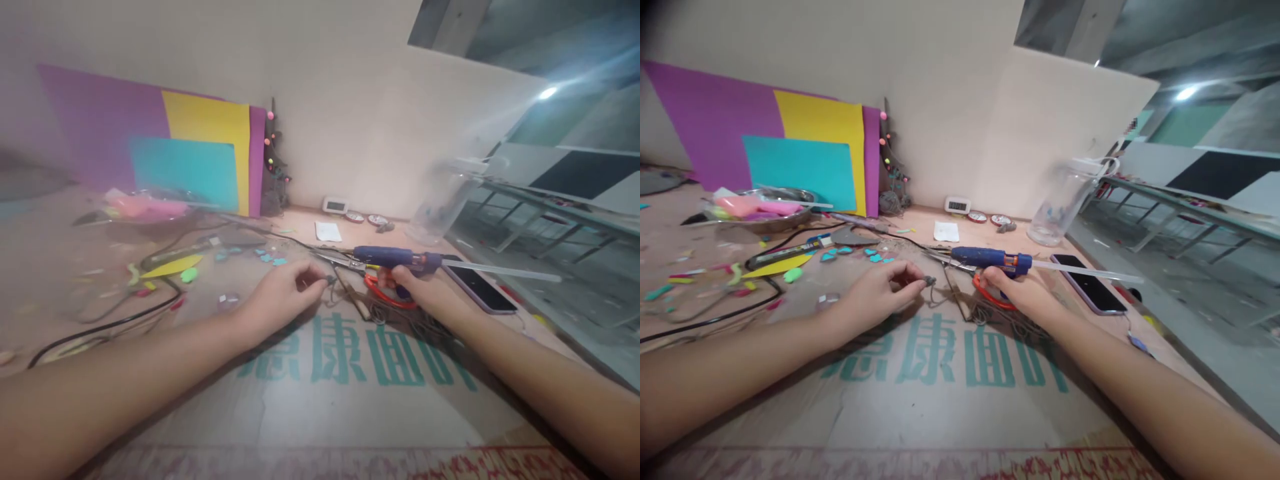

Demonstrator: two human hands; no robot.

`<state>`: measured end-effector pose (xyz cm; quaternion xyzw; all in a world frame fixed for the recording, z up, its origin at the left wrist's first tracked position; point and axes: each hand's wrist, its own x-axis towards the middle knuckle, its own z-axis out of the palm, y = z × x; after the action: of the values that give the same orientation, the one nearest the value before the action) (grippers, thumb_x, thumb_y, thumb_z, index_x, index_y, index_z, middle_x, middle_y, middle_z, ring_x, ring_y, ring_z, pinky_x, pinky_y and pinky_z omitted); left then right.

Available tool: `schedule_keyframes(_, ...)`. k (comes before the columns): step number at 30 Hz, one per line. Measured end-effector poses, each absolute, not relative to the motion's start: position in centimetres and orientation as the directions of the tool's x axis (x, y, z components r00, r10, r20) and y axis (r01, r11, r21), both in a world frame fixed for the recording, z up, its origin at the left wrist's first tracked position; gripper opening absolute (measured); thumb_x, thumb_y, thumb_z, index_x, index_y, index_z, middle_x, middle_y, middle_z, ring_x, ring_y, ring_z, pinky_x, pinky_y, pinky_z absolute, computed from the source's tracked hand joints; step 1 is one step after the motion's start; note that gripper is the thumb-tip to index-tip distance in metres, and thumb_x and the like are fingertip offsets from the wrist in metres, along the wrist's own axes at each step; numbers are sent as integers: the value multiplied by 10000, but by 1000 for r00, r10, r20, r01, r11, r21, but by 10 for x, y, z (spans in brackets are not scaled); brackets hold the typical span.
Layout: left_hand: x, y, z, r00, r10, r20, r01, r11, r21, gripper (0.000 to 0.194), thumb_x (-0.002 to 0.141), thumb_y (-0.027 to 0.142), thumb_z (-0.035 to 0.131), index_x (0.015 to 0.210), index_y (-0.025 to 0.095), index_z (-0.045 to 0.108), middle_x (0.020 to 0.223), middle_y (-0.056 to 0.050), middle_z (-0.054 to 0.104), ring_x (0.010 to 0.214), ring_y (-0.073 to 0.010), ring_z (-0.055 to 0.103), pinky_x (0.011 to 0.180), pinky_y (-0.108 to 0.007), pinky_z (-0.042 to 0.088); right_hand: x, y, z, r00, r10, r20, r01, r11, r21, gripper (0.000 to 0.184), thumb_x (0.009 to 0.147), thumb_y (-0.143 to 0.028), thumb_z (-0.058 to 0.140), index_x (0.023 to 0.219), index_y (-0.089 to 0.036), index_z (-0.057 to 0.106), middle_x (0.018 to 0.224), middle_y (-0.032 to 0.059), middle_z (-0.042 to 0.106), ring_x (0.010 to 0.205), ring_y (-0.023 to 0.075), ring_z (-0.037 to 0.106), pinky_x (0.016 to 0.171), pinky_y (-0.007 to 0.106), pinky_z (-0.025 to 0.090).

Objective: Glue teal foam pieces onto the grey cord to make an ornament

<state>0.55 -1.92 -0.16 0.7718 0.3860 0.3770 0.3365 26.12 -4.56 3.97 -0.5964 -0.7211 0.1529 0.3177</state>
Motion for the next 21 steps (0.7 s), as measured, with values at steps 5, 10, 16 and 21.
schedule_keyframes(5,4,-17,-3,428,841,331,371,-497,784,127,842,282,544,812,181,615,786,-2,659,719,-150,597,666,-253,444,262,-48,29,-208,934,292,678,352,-645,264,835,-425,529,781,-255,724,849,29,749,837,235,687,819,324,526)
schedule_keyframes(10,4,-12,-8,413,864,289,368,-449,814,132,833,302,558,809,179,602,764,7,652,702,-146,596,644,-247,441,262,-47,29,-207,957,204,653,290,-700,237,805,-405,565,743,-228,709,808,28,749,836,247,697,801,334,538)
schedule_keyframes(16,4,-11,-10,441,849,291,376,-470,799,123,833,281,547,822,181,619,741,6,662,661,-136,598,610,-235,438,262,-49,34,-167,970,175,728,241,-642,247,764,-410,571,650,-212,666,729,37,717,750,232,674,716,320,527)
schedule_keyframes(21,4,-13,-8,455,834,312,397,-504,767,100,823,248,549,811,182,623,760,4,674,693,-141,614,622,-236,442,265,-48,30,-171,967,187,761,250,-599,325,742,-506,557,591,-222,600,661,32,670,693,219,639,672,310,506)
